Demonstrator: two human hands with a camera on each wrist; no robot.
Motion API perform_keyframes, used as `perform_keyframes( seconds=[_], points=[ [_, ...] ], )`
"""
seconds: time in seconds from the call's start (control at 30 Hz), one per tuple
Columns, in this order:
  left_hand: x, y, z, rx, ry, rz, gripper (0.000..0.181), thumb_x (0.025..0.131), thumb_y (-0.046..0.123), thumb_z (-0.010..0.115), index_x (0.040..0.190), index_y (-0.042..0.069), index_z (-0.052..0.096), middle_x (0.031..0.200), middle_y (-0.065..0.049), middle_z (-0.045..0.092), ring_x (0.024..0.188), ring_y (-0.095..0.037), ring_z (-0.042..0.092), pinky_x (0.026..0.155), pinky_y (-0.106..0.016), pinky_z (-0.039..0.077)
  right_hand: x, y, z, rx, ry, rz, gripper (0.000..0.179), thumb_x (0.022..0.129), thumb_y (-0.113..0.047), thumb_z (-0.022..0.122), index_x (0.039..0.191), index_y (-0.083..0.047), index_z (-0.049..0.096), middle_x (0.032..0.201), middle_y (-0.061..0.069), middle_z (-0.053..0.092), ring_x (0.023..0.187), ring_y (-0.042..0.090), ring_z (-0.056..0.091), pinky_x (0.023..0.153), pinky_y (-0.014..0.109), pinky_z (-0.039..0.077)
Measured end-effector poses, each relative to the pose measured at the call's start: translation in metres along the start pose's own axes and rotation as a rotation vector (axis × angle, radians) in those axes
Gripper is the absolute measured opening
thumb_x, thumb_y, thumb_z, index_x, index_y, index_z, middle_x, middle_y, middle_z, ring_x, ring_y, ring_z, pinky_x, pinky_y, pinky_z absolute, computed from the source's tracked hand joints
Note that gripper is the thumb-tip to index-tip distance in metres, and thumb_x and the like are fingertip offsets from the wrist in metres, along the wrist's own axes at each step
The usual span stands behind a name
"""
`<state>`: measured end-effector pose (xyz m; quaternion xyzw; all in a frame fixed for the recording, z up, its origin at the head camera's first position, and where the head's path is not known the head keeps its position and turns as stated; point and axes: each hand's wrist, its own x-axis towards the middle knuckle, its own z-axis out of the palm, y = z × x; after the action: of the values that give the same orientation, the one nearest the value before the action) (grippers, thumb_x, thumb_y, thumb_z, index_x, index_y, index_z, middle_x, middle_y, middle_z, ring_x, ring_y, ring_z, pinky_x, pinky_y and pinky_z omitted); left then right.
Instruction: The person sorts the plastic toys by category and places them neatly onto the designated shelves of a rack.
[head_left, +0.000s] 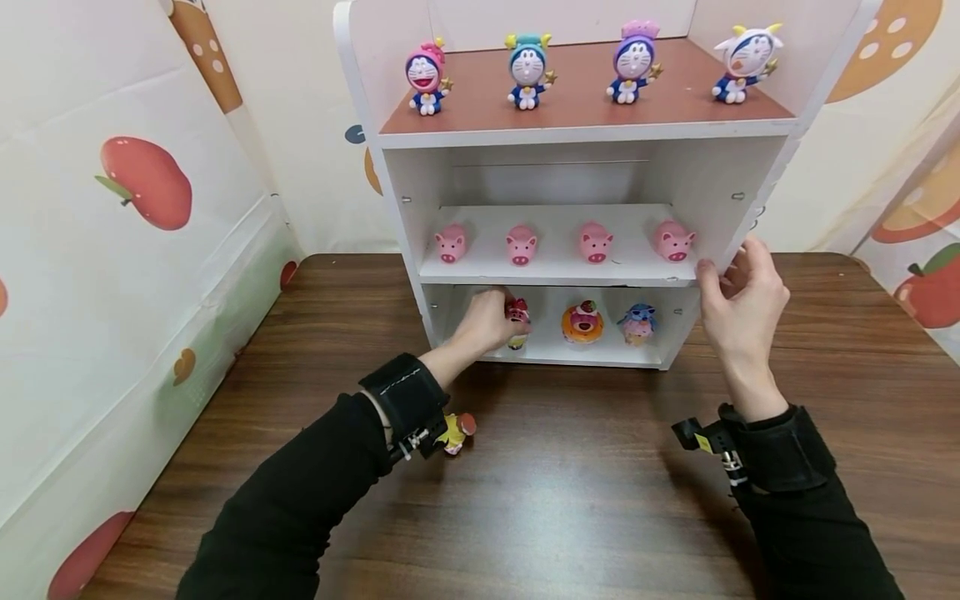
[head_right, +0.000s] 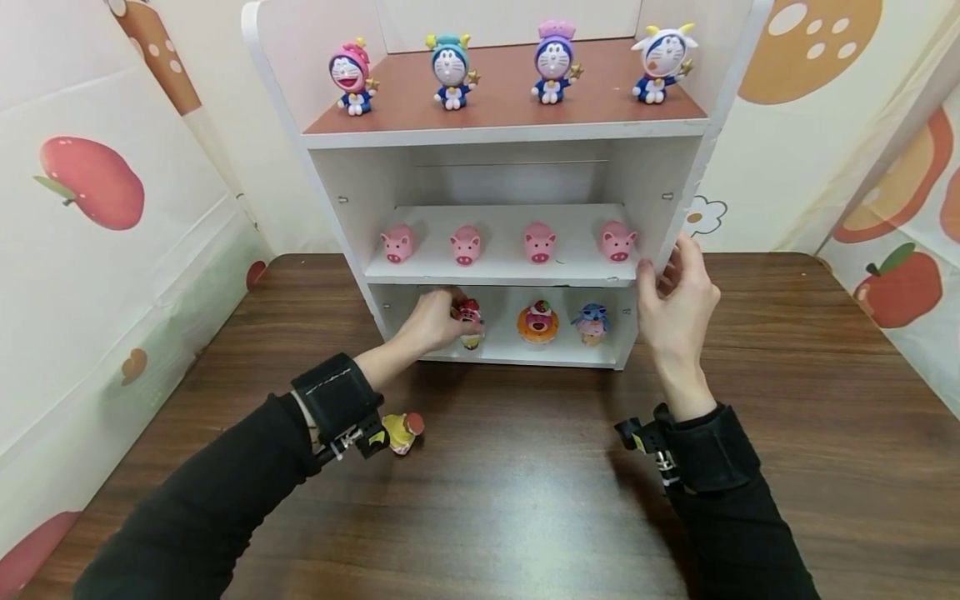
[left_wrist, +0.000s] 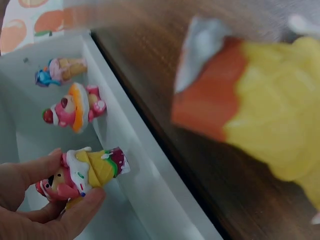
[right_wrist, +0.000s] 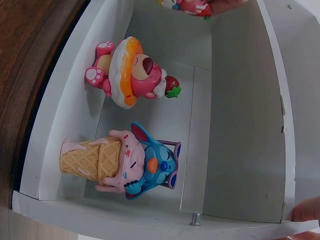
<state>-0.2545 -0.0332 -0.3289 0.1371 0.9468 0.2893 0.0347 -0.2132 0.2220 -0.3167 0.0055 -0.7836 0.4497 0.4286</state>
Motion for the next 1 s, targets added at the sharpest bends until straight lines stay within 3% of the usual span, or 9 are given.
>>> perform_keyframes(
  seconds=[0.17,0.43,0.8,1.0],
  points=[
    [0.01,0.002,-0.001,-0.038,-0.008,-0.015,0.05,0.074,0.019,0.071,0.114,-0.003,0.051,0.107,-0.015,0.056,0.099,-0.026,0.052,0.084,-0.032,0.041,0.0,0.0,-0.001,0.011,0.009,0.002,0.038,0.082,-0.006,0.055,0.119,-0.013,0.055,0.11,0.01,0.06,0.088,0.007,0.059,0.069,0.017,0.047],
    [0.019,0.005,0.006,-0.054,-0.001,-0.042,0.063,0.073,0.016,0.072,0.126,0.001,0.041,0.119,-0.014,0.049,0.11,-0.025,0.045,0.093,-0.031,0.035,0.001,-0.001,-0.001,0.007,0.012,-0.001,0.038,0.082,-0.006,0.055,0.12,-0.013,0.055,0.111,0.01,0.06,0.089,0.009,0.059,0.069,0.017,0.047],
    [0.025,0.004,0.01,-0.018,-0.036,-0.075,0.061,0.074,0.017,0.072,0.124,-0.001,0.042,0.117,-0.015,0.05,0.109,-0.027,0.046,0.092,-0.031,0.036,0.0,-0.001,0.0,-0.002,0.006,-0.002,0.038,0.082,-0.006,0.055,0.12,-0.013,0.054,0.111,0.01,0.06,0.088,0.009,0.059,0.069,0.016,0.046],
    [0.026,0.004,0.012,-0.016,-0.042,-0.048,0.052,0.074,0.014,0.071,0.117,-0.001,0.048,0.109,-0.014,0.054,0.101,-0.025,0.05,0.087,-0.03,0.04,0.0,-0.002,0.001,-0.001,0.009,-0.002,0.038,0.082,-0.005,0.055,0.119,-0.013,0.055,0.11,0.01,0.06,0.088,0.009,0.059,0.068,0.015,0.046]
  ],
)
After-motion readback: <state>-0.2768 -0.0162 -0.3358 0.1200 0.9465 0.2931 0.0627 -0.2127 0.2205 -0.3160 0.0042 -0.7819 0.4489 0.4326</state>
